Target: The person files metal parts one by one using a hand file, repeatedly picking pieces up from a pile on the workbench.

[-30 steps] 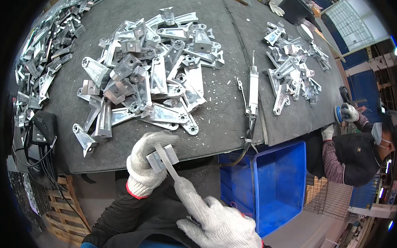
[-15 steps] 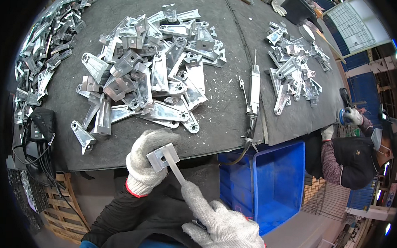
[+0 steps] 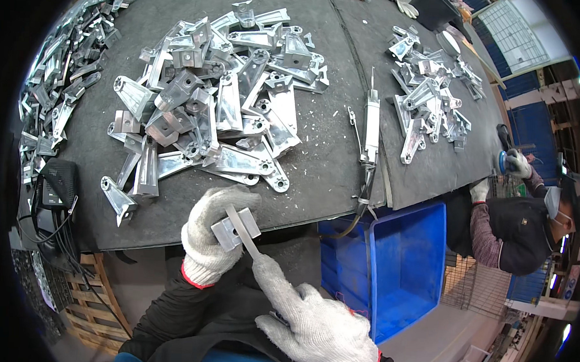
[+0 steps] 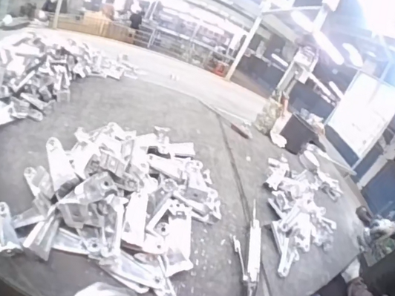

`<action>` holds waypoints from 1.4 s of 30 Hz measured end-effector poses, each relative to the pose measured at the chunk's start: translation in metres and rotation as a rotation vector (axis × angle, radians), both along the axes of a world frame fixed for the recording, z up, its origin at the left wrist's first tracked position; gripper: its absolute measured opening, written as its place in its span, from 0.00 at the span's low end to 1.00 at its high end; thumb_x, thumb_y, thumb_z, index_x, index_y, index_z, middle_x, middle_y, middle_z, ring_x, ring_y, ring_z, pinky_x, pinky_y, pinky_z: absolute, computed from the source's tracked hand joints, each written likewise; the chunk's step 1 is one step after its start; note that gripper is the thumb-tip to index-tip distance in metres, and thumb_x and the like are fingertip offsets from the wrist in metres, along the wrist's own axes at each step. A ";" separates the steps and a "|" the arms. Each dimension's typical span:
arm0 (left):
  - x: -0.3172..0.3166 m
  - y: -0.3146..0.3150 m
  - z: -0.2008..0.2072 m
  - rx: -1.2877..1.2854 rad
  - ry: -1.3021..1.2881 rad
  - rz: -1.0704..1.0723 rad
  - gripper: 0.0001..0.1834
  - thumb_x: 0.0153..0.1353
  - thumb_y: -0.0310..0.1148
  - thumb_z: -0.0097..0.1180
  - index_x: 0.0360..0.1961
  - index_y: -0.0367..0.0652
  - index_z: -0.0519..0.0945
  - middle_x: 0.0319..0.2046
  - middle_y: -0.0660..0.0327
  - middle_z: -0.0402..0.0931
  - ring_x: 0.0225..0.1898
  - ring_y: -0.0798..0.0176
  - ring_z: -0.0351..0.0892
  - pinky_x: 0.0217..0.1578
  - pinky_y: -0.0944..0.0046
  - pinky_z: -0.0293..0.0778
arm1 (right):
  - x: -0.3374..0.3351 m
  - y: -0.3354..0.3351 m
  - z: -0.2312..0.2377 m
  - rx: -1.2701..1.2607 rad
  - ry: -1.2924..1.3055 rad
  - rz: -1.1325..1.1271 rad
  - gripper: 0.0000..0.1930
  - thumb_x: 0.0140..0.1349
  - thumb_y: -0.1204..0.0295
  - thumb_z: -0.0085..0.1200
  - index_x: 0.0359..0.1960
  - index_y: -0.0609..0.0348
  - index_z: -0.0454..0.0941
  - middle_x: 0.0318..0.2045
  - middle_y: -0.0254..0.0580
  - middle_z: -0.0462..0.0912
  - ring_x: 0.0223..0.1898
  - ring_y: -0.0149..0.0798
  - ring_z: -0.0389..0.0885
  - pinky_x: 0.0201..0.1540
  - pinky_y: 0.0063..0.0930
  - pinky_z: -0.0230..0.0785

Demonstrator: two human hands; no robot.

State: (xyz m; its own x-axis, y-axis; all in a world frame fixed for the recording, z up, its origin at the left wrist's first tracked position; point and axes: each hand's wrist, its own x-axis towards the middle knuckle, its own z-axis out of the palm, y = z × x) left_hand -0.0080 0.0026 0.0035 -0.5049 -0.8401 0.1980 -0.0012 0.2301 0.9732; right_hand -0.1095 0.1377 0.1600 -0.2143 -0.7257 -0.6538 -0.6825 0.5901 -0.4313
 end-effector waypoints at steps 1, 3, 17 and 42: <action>0.000 -0.001 0.002 0.002 -0.001 -0.002 0.24 0.40 0.27 0.63 0.44 0.43 0.85 0.39 0.58 0.83 0.44 0.51 0.80 0.49 0.58 0.75 | 0.000 0.001 -0.002 -0.029 -0.007 0.002 0.43 0.59 0.57 0.64 0.74 0.44 0.55 0.40 0.47 0.84 0.38 0.53 0.86 0.40 0.43 0.79; 0.001 -0.004 0.005 -0.028 0.018 -0.026 0.24 0.39 0.28 0.62 0.44 0.42 0.85 0.39 0.58 0.83 0.44 0.52 0.80 0.49 0.58 0.75 | -0.001 0.000 -0.003 -0.030 -0.052 -0.010 0.43 0.59 0.56 0.64 0.74 0.44 0.55 0.39 0.48 0.84 0.38 0.54 0.86 0.40 0.44 0.79; 0.000 -0.001 0.004 0.068 0.012 -0.030 0.25 0.38 0.27 0.62 0.44 0.42 0.85 0.40 0.57 0.83 0.45 0.52 0.80 0.49 0.58 0.75 | 0.000 -0.001 0.000 0.001 0.031 -0.011 0.41 0.59 0.55 0.64 0.73 0.40 0.58 0.36 0.46 0.83 0.35 0.55 0.86 0.36 0.45 0.79; 0.004 -0.001 -0.003 0.037 0.051 -0.025 0.25 0.40 0.26 0.60 0.46 0.40 0.85 0.39 0.56 0.84 0.44 0.50 0.81 0.50 0.56 0.76 | -0.033 0.022 -0.047 -0.194 -0.929 -0.232 0.50 0.56 0.72 0.66 0.76 0.59 0.45 0.45 0.42 0.79 0.37 0.34 0.77 0.44 0.27 0.72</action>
State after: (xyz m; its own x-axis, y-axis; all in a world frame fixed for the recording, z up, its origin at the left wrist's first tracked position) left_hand -0.0040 0.0018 0.0007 -0.5163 -0.8344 0.1926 0.0538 0.1929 0.9797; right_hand -0.1429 0.1598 0.1127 0.1748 -0.8435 -0.5079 0.1022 0.5286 -0.8427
